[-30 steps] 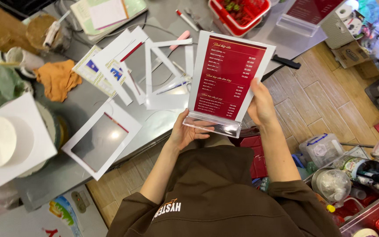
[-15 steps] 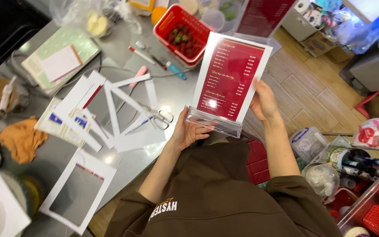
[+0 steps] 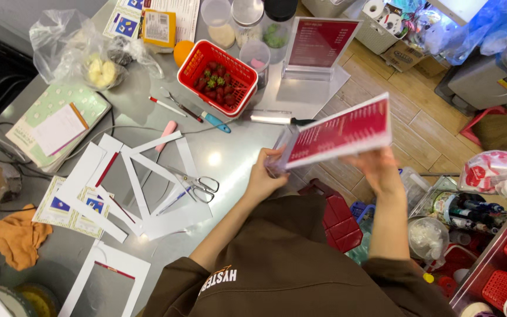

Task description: The person assembles a menu holder by inserting a red printed menu into a clear plastic sleeve. They use scissors to trim the edges of the menu to fit the sleeve and then place the finished holder on the table. Finally, they gather the leftover paper scraps and discard them into a bin.

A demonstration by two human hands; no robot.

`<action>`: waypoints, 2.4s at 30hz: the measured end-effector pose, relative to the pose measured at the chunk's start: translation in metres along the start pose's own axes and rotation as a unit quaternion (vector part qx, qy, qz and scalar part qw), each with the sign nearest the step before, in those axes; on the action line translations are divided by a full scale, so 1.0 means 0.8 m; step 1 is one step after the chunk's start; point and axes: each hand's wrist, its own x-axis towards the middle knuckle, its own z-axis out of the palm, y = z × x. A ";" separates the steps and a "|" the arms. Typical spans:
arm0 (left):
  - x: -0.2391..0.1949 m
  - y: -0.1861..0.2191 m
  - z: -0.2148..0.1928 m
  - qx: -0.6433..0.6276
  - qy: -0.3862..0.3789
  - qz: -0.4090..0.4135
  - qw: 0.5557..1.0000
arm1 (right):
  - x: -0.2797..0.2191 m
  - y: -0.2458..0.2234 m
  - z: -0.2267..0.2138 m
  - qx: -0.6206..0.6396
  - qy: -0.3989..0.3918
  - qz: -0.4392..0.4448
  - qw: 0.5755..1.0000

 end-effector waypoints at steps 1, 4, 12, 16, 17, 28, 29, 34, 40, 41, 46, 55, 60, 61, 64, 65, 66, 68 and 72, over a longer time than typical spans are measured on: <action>0.004 -0.001 0.003 0.086 0.001 0.061 0.994 | -0.017 -0.005 0.006 0.148 -0.065 -0.009 0.987; 0.021 -0.006 0.008 0.281 -0.004 0.189 0.941 | -0.028 -0.027 -0.020 0.064 0.211 -0.001 0.975; 0.038 -0.005 -0.007 0.360 -0.149 0.084 0.917 | 0.110 -0.158 -0.036 -0.603 0.023 0.108 0.790; 0.019 -0.011 -0.023 0.368 -0.098 0.119 0.917 | 0.210 -0.138 -0.018 -0.722 -0.092 0.103 0.677; 0.011 -0.012 -0.028 0.365 -0.081 0.084 0.923 | 0.229 -0.126 -0.017 -0.738 -0.129 0.071 0.658; -0.041 0.001 -0.054 0.317 0.054 0.003 0.947 | 0.291 -0.049 -0.013 -0.763 -0.121 0.054 0.633; -0.045 0.001 -0.054 0.314 0.057 -0.020 0.947 | 0.291 -0.047 -0.012 -0.767 -0.109 0.056 0.630; -0.059 -0.006 -0.058 0.322 0.052 0.023 0.945 | 0.288 -0.054 0.001 -0.814 -0.116 -0.036 0.567; -0.096 -0.010 -0.073 0.331 0.074 -0.047 0.939 | 0.238 -0.059 0.030 -0.852 -0.058 -0.216 0.474; -0.105 -0.012 -0.077 0.332 0.083 -0.037 0.939 | 0.224 -0.054 0.033 -0.846 -0.051 -0.241 0.472; -0.166 -0.018 -0.109 0.330 0.160 -0.020 0.930 | 0.169 0.031 0.056 -0.750 -0.042 -0.167 0.639; -0.359 -0.062 -0.212 0.390 0.354 -0.015 0.850 | 0.071 0.380 0.165 -0.640 -0.282 0.209 0.683; -0.466 -0.068 -0.278 0.484 0.481 -0.094 0.725 | 0.030 0.491 0.256 -0.702 -0.297 0.118 0.636; -0.485 -0.063 -0.292 0.472 0.503 -0.119 0.715 | 0.021 0.506 0.272 -0.714 -0.315 0.092 0.619; -0.526 -0.053 -0.326 0.436 0.520 -0.215 0.702 | -0.020 0.538 0.297 -0.769 -0.320 0.118 0.540; -0.534 -0.056 -0.339 0.425 0.495 -0.262 0.711 | -0.029 0.544 0.298 -0.778 -0.311 0.090 0.539; -0.543 -0.064 -0.347 0.412 0.468 -0.307 0.719 | -0.035 0.549 0.296 -0.785 -0.303 0.062 0.537; -0.548 -0.090 -0.355 0.432 0.440 -0.295 0.730 | -0.038 0.551 0.288 -0.787 -0.291 0.031 0.544; -0.548 -0.126 -0.356 0.428 0.442 -0.222 0.757 | -0.042 0.549 0.294 -0.784 -0.287 0.036 0.550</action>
